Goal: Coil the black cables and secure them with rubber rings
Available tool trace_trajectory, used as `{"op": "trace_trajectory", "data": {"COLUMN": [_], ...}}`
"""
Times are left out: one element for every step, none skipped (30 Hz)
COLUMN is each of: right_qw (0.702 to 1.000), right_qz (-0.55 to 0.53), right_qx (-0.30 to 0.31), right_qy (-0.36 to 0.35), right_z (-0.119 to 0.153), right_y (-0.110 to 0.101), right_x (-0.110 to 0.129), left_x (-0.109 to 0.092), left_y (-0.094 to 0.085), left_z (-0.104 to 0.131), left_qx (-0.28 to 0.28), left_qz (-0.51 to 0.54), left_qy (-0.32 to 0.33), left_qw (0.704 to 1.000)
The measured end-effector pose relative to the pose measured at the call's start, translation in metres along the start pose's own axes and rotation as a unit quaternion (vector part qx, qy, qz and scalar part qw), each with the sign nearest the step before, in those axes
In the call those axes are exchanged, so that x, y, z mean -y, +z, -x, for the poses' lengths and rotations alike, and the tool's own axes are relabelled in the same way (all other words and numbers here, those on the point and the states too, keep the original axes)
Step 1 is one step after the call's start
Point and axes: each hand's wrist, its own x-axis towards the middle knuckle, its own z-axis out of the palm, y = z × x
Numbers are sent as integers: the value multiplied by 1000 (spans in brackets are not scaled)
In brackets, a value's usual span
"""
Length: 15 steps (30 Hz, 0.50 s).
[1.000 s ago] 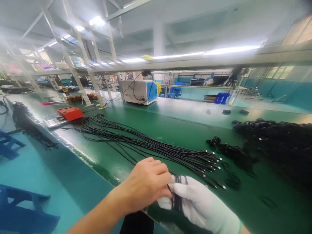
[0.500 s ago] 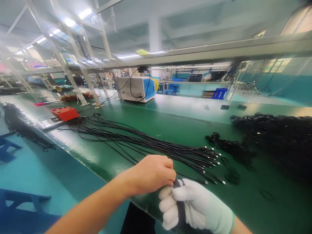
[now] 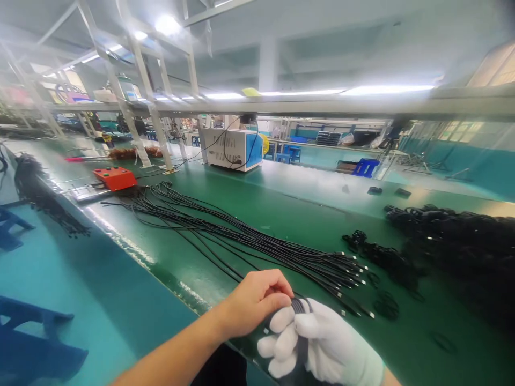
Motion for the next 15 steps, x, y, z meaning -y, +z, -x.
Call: {"op": "trace_trajectory", "data": {"right_qw": [1000, 999, 999, 998, 998, 997, 995, 993, 990, 986, 982, 977, 973, 970, 968], "right_qz": [16, 30, 43, 53, 63, 75, 91, 112, 135, 162, 187, 209, 226, 238, 247], "right_qx": [3, 6, 12, 18, 22, 24, 26, 28, 31, 33, 36, 39, 41, 42, 41], "right_qy": [-7, -12, -15, -15, -15, -15, -15, -14, -14, -12, -8, -1, 7, 15, 20], "right_z": [0, -1, -1, -1, -1, 0, 0, 1, 2, 3, 5, 6, 7, 8, 9], "right_y": [0, -1, -1, -2, -2, -2, -3, -3, -2, -2, -2, -1, 0, 1, 2], "right_x": [1, 2, 2, 3, 4, 5, 6, 7, 8, 10, 12, 15, 17, 20, 23], "left_x": [1, 2, 2, 3, 4, 4, 5, 5, 5, 5, 5, 6, 6, 7, 9], "left_y": [3, 6, 9, 11, 13, 15, 16, 18, 19, 21, 23, 25, 28, 31, 34], "left_z": [3, 6, 8, 10, 11, 13, 13, 14, 14, 14, 14, 14, 15, 15, 15], "left_qx": [-28, -47, -56, -57, -54, -50, -44, -40, -35, -33, -34, -39, -49, -63, -78], "left_qz": [-18, -29, -29, -20, -5, 10, 24, 33, 35, 33, 29, 24, 20, 18, 21], "left_qy": [13, 21, 23, 21, 16, 11, 6, 4, 5, 9, 15, 22, 29, 34, 38], "left_qw": [999, 998, 998, 998, 998, 999, 999, 999, 999, 999, 999, 999, 998, 997, 996]}}
